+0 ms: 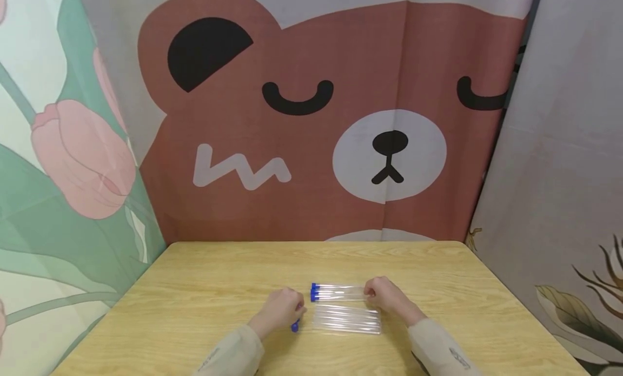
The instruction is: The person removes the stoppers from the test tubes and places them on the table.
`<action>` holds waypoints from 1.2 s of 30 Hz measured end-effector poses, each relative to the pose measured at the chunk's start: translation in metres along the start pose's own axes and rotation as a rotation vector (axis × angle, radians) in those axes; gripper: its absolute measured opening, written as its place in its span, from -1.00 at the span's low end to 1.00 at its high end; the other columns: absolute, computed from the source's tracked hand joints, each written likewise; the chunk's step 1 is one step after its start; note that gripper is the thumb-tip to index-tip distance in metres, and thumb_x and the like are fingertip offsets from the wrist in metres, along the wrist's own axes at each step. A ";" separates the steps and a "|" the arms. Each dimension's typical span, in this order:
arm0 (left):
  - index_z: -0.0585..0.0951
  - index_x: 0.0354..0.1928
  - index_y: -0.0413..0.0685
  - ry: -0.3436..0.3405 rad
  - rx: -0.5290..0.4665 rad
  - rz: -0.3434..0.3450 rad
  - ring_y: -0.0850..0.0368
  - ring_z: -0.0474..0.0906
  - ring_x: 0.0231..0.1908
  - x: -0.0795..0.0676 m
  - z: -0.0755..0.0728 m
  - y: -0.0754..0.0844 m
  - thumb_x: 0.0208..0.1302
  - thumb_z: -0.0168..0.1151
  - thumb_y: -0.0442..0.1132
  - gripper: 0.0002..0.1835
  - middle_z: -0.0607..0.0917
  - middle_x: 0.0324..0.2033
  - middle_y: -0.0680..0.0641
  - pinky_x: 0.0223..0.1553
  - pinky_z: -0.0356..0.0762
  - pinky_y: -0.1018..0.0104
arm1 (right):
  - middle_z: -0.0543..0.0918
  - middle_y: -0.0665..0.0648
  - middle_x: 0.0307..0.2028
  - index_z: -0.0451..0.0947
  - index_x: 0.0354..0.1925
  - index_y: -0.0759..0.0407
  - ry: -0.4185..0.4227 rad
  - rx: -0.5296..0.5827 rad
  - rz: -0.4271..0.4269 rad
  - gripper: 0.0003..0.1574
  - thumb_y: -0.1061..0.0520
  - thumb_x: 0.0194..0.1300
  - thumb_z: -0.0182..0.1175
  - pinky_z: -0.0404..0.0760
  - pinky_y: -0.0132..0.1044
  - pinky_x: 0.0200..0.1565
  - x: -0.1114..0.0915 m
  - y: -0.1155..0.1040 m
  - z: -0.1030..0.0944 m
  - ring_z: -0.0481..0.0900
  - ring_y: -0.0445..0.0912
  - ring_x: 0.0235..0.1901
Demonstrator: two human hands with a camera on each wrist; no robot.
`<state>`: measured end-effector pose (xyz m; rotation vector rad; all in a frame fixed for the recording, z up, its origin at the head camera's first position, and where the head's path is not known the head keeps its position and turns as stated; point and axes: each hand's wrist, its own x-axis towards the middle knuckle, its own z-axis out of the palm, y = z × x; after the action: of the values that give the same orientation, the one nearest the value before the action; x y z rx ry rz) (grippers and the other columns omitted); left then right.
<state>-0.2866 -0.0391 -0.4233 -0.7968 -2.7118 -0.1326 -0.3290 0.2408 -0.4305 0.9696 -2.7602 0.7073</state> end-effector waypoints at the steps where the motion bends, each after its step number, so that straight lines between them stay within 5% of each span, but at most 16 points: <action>1: 0.58 -0.62 -0.01 -0.001 -0.002 0.001 0.36 0.32 -0.71 0.000 0.000 0.000 0.05 0.28 -0.14 -0.82 0.51 -0.70 0.15 -0.71 0.24 0.54 | 0.54 0.00 -0.53 0.54 -0.49 0.28 0.001 -0.002 -0.003 -0.91 0.42 0.00 0.23 0.43 -0.36 -0.51 0.000 0.000 0.000 0.40 -0.23 -0.53; 14: 0.50 -0.71 0.00 0.006 0.001 0.005 0.35 0.24 -0.73 0.000 -0.001 0.000 0.08 0.26 -0.14 -0.73 0.42 -0.75 0.17 -0.75 0.19 0.50 | 0.54 0.02 -0.52 0.54 -0.49 0.27 0.017 -0.019 -0.028 -0.88 0.44 -0.01 0.23 0.40 -0.37 -0.51 0.002 0.000 0.001 0.35 -0.21 -0.53; 28: 0.51 -0.69 0.01 0.038 0.018 0.028 0.37 0.24 -0.73 -0.001 -0.004 0.002 0.08 0.26 -0.13 -0.74 0.43 -0.75 0.17 -0.74 0.18 0.54 | 0.20 -0.09 -0.70 0.39 -0.68 0.17 0.040 -0.104 -0.099 -0.69 0.44 -0.09 0.29 0.17 -0.42 -0.57 0.003 0.005 0.006 0.13 -0.30 -0.60; 36: 0.55 -0.65 -0.01 0.033 0.000 0.015 0.38 0.25 -0.71 -0.001 -0.006 0.002 0.07 0.27 -0.14 -0.78 0.47 -0.72 0.16 -0.73 0.19 0.55 | 0.32 -0.07 -0.67 0.44 -0.62 0.18 0.007 -0.089 -0.108 -0.73 0.49 -0.13 0.25 0.24 -0.43 -0.58 0.002 0.008 0.010 0.18 -0.30 -0.60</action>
<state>-0.2826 -0.0387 -0.4184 -0.8080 -2.6746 -0.1405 -0.3349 0.2407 -0.4417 1.0851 -2.6841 0.5649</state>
